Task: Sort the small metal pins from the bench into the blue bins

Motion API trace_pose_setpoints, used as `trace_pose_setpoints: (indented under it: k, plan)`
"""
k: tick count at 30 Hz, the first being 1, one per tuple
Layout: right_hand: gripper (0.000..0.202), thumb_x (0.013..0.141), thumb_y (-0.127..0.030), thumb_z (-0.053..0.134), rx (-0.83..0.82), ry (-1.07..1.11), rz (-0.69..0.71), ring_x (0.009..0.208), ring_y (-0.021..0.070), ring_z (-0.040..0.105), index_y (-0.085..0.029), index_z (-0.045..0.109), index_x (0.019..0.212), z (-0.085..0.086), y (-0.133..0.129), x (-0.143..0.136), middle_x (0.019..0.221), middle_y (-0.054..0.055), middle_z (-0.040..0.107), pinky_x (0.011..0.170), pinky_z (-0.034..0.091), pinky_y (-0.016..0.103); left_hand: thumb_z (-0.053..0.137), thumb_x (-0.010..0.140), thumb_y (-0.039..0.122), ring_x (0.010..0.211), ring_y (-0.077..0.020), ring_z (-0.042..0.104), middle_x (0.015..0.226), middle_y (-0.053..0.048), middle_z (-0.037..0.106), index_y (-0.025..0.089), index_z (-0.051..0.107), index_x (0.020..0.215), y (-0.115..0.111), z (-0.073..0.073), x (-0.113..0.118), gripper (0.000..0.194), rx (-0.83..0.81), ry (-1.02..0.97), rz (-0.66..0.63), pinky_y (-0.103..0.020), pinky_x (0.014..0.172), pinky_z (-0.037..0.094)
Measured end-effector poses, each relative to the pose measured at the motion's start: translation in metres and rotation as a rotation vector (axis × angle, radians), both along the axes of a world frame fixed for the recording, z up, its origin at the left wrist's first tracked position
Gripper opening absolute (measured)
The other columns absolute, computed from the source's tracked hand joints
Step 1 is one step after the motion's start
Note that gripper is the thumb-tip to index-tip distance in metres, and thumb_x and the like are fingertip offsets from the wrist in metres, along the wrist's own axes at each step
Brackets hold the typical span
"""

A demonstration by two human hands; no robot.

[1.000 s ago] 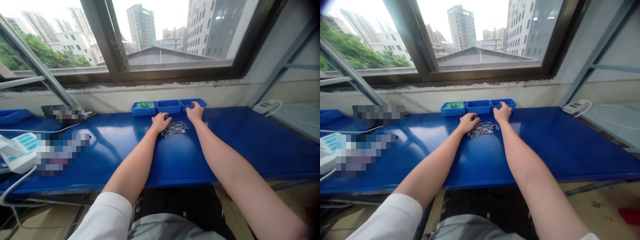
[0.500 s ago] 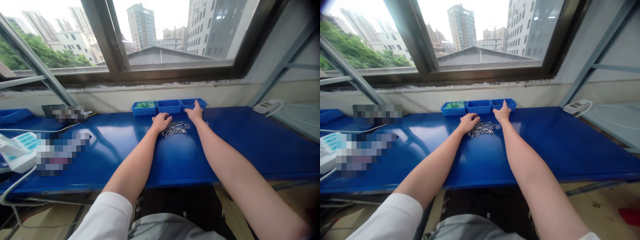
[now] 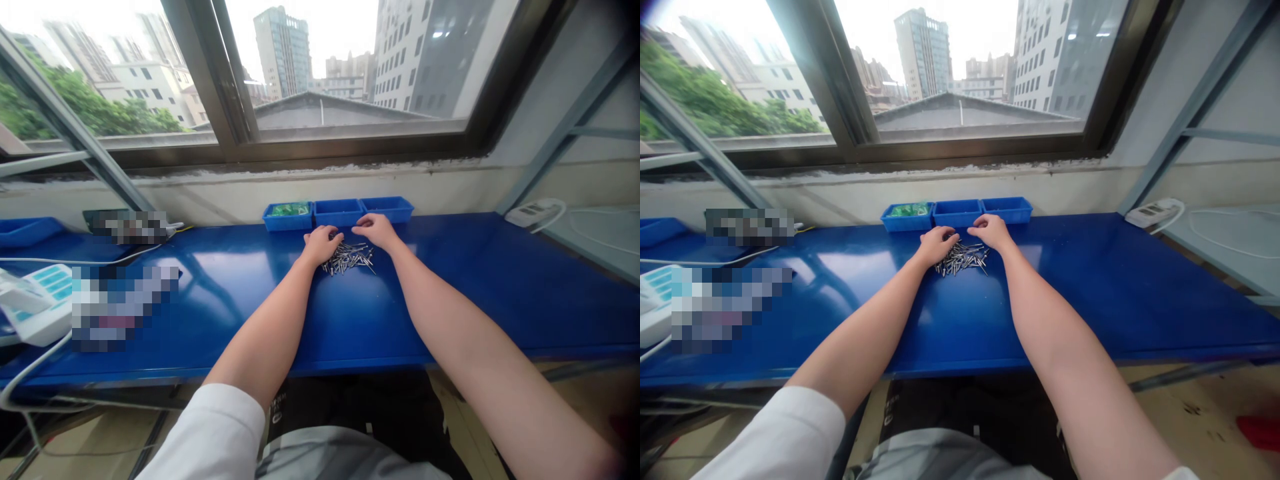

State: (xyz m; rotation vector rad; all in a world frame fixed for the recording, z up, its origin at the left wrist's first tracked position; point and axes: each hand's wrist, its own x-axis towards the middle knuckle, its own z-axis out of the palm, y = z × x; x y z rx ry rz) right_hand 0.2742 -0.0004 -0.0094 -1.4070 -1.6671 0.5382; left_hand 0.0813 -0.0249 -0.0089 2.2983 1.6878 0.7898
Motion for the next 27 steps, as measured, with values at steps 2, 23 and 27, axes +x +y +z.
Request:
trace_pose_setpoints:
  k: [2,23,27]
  plan:
    - [0.034,0.059,-0.038,0.073,-0.085,-0.060,0.165,0.068,0.0154,0.057,-0.014,0.069,0.083,0.002,-0.006,-0.004,0.071,0.002,0.065,0.066,0.045,0.027,0.043,0.089,0.048,0.111,-0.0260,0.054,0.118,-0.007,0.063,0.025,0.062,0.114,-0.001,0.001,0.000,0.039,-0.005,0.008,0.005,-0.041,0.094,0.036]
    - [0.015,0.067,-0.025,0.060,-0.157,-0.278,0.291,0.063,0.0135,0.055,-0.014,0.071,0.069,0.010,-0.015,-0.012,0.064,0.001,0.066,0.059,0.040,0.024,0.044,0.088,0.048,0.107,-0.0253,0.055,0.112,-0.006,0.065,0.025,0.065,0.106,-0.001,0.000,-0.001,0.036,0.003,0.002,-0.017,-0.040,0.091,0.036]
    - [0.019,0.072,-0.024,0.051,-0.106,-0.233,0.168,0.065,0.0135,0.055,-0.014,0.067,0.072,0.007,-0.012,-0.012,0.069,0.002,0.065,0.060,0.039,0.023,0.045,0.087,0.048,0.108,-0.0254,0.055,0.114,-0.006,0.065,0.025,0.064,0.110,-0.002,0.002,0.000,0.037,-0.008,0.012,-0.006,-0.040,0.091,0.035]
